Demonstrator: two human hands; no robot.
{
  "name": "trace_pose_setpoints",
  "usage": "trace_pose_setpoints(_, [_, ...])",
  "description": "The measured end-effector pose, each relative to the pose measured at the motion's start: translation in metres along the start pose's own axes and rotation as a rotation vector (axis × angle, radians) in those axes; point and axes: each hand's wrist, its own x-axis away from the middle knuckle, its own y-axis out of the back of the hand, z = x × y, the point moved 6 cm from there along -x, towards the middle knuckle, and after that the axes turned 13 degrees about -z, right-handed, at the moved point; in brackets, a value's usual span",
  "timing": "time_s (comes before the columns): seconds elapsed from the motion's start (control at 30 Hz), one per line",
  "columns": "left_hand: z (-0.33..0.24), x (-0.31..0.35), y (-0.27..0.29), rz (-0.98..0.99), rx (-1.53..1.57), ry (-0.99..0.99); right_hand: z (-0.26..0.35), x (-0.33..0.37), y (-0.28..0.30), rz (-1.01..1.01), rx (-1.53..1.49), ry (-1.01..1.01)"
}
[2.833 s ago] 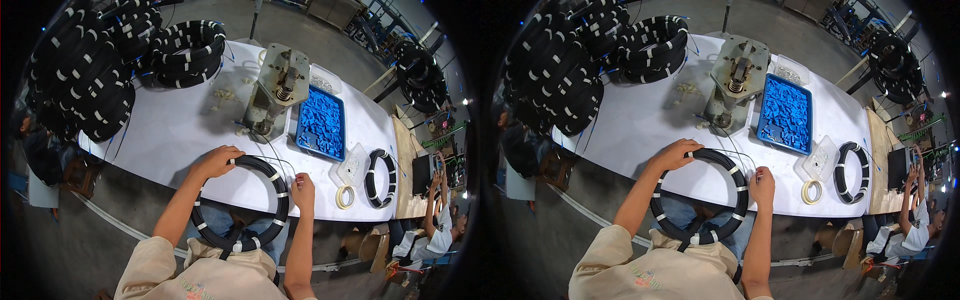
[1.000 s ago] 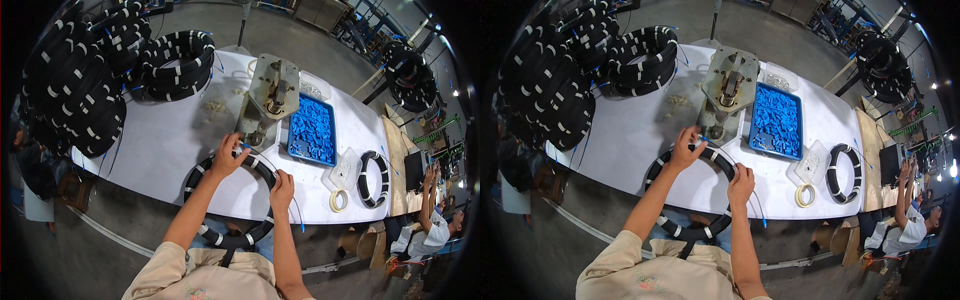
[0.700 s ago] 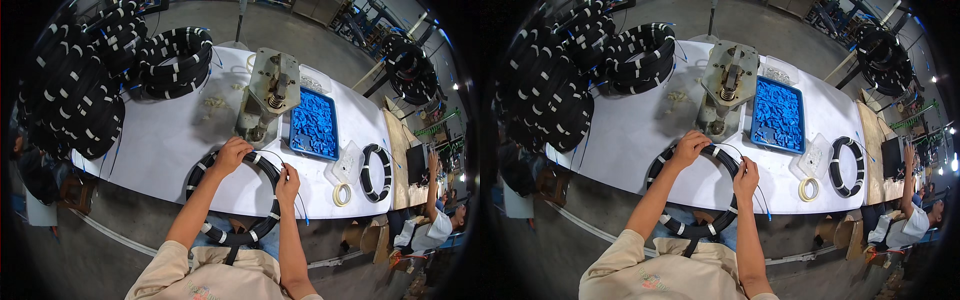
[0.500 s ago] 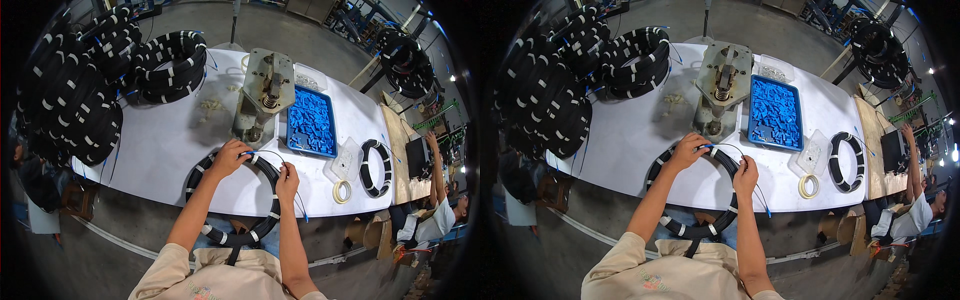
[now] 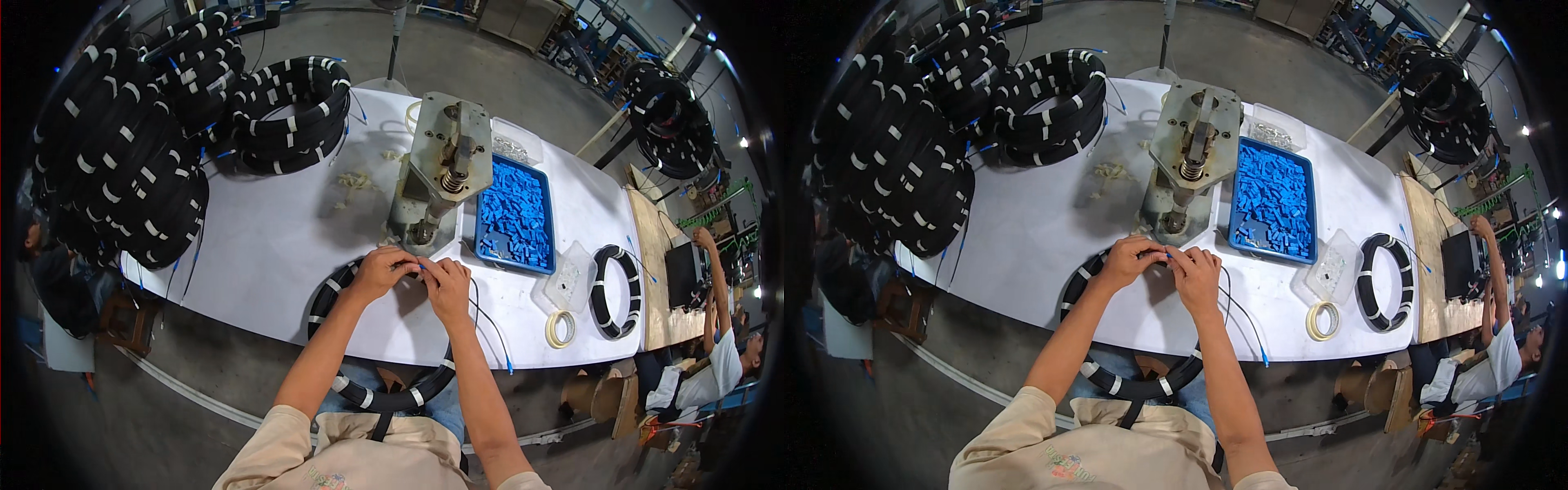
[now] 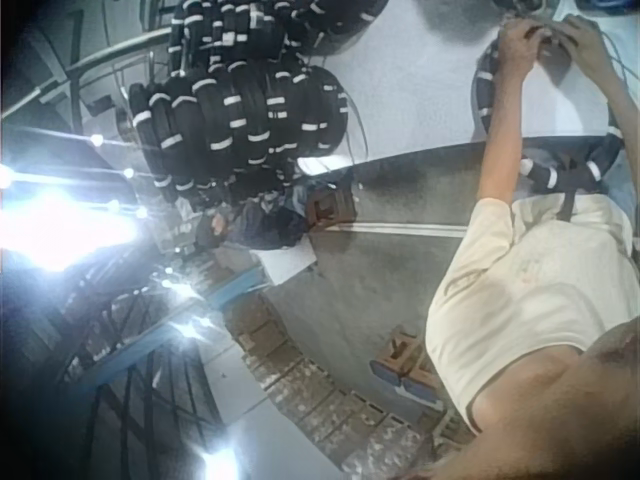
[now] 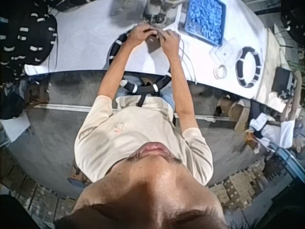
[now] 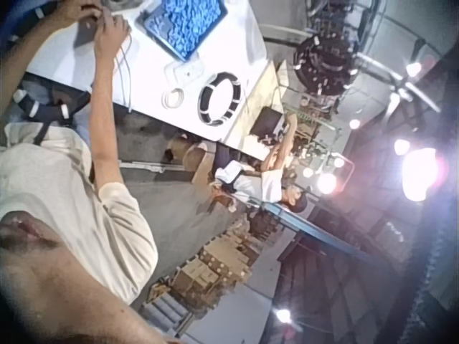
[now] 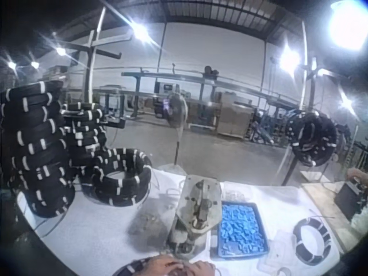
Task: The person crimps cable ends using a benchtop press machine, attaches plastic connector housings onto the cables by hand, and wraps adhesive tape around the coiled cable bundle.
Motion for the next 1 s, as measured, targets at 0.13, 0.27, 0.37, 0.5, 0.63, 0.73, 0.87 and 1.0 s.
trace_pose_setpoints(0.13, [-0.011,-0.001,-0.007,0.062,-0.191,-0.131,-0.007,0.000,-0.004,0.014,0.012,-0.025])
trace_pose_setpoints(0.27, [-0.013,-0.006,-0.020,0.121,-0.352,-0.262,-0.022,-0.004,-0.013,0.122,-0.179,-0.199])
trace_pose_setpoints(0.37, [0.005,-0.020,-0.025,0.243,-0.278,-0.140,-0.022,-0.020,-0.012,0.141,-0.266,-0.164])
trace_pose_setpoints(0.5, [0.001,-0.026,-0.022,0.126,-0.052,-0.019,-0.027,-0.023,-0.022,0.033,-0.381,-0.188])
trace_pose_setpoints(0.63, [0.005,-0.027,-0.019,0.101,-0.048,0.014,-0.022,-0.021,-0.024,0.034,-0.316,-0.249])
trace_pose_setpoints(0.73, [0.008,-0.028,-0.020,0.154,-0.140,0.071,-0.024,-0.020,-0.022,-0.001,-0.261,-0.170])
trace_pose_setpoints(0.87, [0.015,-0.025,-0.023,0.226,-0.170,0.176,-0.023,-0.017,-0.021,-0.017,-0.228,-0.121])
trace_pose_setpoints(1.0, [0.019,-0.026,-0.024,0.264,-0.175,0.215,-0.023,-0.016,-0.019,-0.064,-0.263,-0.149])
